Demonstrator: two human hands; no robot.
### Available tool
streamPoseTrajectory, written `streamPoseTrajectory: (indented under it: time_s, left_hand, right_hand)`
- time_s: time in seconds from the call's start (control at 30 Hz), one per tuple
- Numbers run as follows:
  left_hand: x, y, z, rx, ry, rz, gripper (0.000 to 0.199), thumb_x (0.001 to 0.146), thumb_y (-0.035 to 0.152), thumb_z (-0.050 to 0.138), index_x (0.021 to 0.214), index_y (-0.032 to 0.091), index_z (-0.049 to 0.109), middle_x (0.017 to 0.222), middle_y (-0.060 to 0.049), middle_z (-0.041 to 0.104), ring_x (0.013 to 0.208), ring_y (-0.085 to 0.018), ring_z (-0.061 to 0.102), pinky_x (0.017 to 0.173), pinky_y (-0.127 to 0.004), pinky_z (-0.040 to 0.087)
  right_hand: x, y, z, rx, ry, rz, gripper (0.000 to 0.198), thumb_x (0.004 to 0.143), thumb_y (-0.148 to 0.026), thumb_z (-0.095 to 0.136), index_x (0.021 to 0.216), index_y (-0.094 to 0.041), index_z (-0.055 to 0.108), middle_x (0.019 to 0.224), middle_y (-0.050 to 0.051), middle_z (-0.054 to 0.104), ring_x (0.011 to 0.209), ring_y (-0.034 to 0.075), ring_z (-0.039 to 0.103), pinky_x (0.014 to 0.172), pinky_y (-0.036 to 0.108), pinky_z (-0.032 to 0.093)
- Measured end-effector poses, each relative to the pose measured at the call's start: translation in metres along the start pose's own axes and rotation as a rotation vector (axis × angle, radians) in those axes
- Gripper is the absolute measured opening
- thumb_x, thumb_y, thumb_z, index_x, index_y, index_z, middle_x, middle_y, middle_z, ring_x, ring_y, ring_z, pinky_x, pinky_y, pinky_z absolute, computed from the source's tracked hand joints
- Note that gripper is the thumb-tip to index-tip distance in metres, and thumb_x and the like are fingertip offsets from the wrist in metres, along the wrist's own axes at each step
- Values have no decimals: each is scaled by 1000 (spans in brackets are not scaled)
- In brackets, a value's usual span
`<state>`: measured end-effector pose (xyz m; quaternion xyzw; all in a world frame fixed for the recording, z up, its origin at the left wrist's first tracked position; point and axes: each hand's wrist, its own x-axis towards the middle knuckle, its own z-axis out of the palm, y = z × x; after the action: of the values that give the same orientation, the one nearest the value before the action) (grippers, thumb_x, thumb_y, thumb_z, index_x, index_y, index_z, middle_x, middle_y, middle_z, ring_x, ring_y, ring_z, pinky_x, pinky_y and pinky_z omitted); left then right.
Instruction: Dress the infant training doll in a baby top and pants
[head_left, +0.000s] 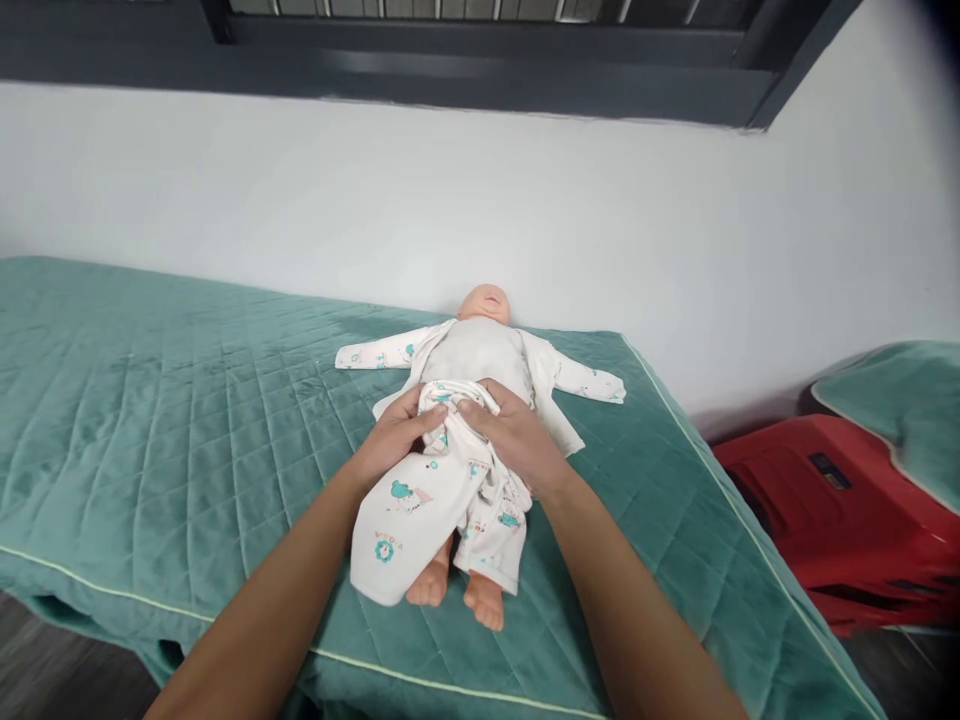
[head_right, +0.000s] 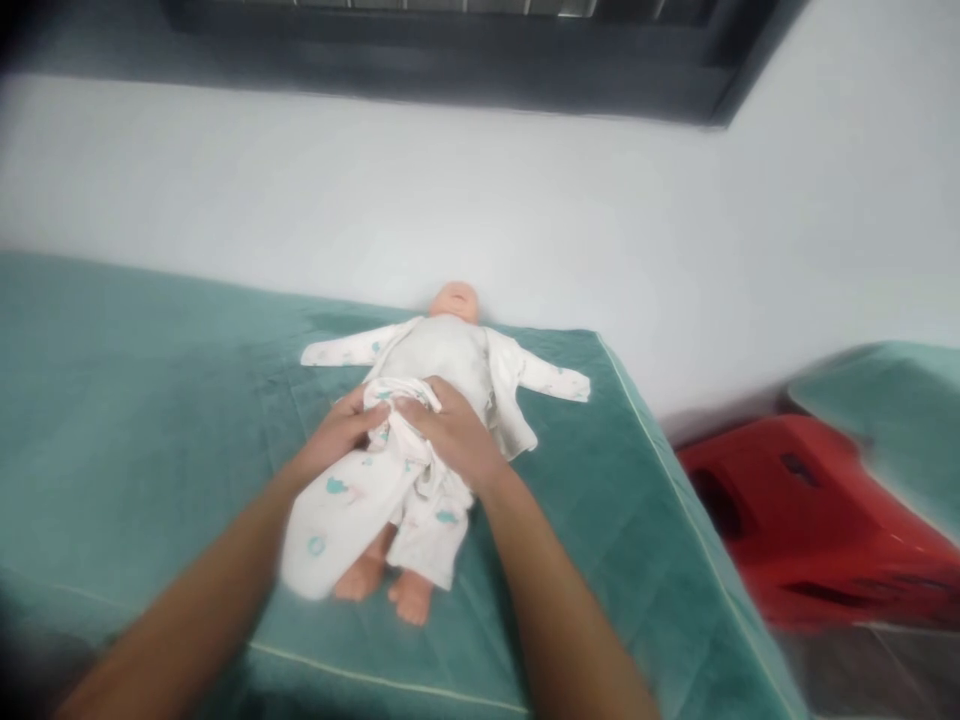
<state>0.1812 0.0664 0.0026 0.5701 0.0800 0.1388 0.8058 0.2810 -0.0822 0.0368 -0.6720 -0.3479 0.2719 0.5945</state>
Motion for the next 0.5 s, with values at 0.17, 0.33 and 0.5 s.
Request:
streamPoseTrajectory:
  time_s: [0.17,0.33,0.5]
  left_hand:
    - [4,-5,-1,56,64,99,31,81,42,71,98,17,65,82,0,63,73,-13,57,68,-22,45]
    - [3,-3,-1,110,83,64,36,81,47,71,97,16,67,82,-1,64,71,-13,55,65,-22,43]
    - [-2,5,-5,173,-33,8,49,78,52,72,111,16,68,92,-5,69,76,-15,59,66,-22,46]
  right_hand:
    - [-3,-12,0,1,-241,-17,50,73,-37,78,118,-22,63,109,3,68,102,22,62,84,33,51]
    - [-6,-12,-3,94,-337,-21,51,76,-33,76,124,-25,62,115,2,68,110,24,61,95,38,48]
    - [-2,4,-7,287,-134,51,34,76,-31,74,107,-22,63,96,1,69,85,18,64,78,31,50]
